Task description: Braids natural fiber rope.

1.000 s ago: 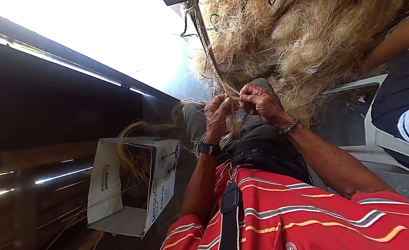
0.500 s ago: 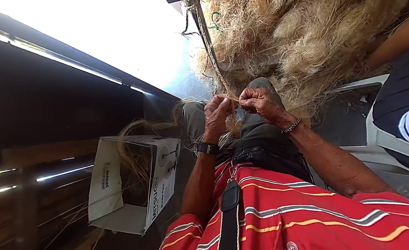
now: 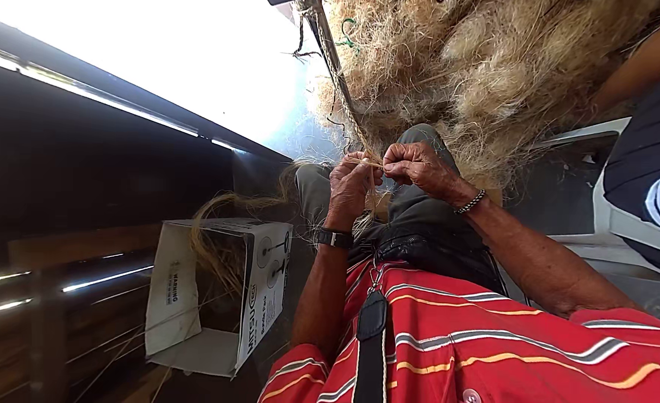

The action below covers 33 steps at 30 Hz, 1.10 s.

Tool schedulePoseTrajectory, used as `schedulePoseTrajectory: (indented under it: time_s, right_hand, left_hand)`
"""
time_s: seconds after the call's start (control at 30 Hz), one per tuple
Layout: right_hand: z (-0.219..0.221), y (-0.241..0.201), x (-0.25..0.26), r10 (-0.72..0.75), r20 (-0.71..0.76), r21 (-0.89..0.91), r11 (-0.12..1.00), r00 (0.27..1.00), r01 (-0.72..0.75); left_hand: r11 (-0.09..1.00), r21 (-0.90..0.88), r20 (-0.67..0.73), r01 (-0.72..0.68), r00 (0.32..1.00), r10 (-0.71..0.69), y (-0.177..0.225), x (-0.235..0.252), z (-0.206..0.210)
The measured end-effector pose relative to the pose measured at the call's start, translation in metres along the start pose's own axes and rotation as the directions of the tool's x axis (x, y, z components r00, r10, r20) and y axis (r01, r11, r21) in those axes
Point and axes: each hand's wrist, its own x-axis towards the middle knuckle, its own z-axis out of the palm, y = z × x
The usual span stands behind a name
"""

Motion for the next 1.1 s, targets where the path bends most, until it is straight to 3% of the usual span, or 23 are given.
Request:
schedulePoseTrajectory:
  time_s: [0.33,0.53,1.1]
  right_hand:
    - [0.000,0.004,-0.008,-0.016,-0.047,-0.027,1.000,0.999,0.014]
    - [-0.002,0.007,-0.015,-0.022,-0.046,-0.003,1.000,0.999,0.022]
    - [-0.005,0.007,-0.003,0.006,-0.048,0.062,0.998,0.999,-0.003]
  left_hand:
    - [1.000,-0.023,0.022,0.000,1.000,0.000,-0.002,-0.002,-0.007]
    - [0.990,-0.140,-0.013,0.027,1.000,-0.029,0.000,0.009,-0.006]
    - [0.994,-0.107,-0.001,0.015,1.000,-0.015,0.004,0.012,-0.006]
